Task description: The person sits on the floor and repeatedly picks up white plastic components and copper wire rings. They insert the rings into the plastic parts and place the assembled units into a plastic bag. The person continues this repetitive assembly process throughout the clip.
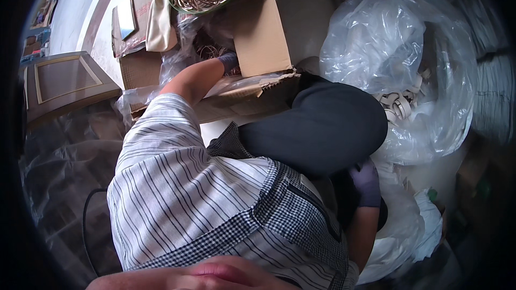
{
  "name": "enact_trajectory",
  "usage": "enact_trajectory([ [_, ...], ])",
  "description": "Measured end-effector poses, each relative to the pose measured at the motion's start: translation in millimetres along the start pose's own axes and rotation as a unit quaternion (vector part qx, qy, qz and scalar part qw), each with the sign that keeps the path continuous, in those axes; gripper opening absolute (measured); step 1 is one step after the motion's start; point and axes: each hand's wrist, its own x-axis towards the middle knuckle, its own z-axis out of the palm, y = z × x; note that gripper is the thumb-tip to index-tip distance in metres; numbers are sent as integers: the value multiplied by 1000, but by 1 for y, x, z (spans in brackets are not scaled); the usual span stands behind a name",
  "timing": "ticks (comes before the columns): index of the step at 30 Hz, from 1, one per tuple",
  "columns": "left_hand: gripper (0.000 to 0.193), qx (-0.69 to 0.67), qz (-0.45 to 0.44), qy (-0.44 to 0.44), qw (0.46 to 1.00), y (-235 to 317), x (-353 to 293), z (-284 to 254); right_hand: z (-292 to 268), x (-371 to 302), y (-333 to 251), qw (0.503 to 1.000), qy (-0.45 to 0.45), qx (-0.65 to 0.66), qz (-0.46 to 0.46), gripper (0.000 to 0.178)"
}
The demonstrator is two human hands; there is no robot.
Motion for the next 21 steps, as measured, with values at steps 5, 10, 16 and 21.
enact_trajectory([
  [5,47,269,27,-6,963,51,-70,-38,2,-14,2,1000,4,-19,9,63],
  [10,48,228,-45,134,963,26,-122,-77,-2,-2,9,999,9,-25,-27,66],
  [16,41,-27,124,188,974,46,-185,-85,-10,-10,-13,999,24,-42,-18,66],
  [21,36,40,128,239,962,9,-185,-82,-15,-13,-17,994,45,-69,-71,64],
])
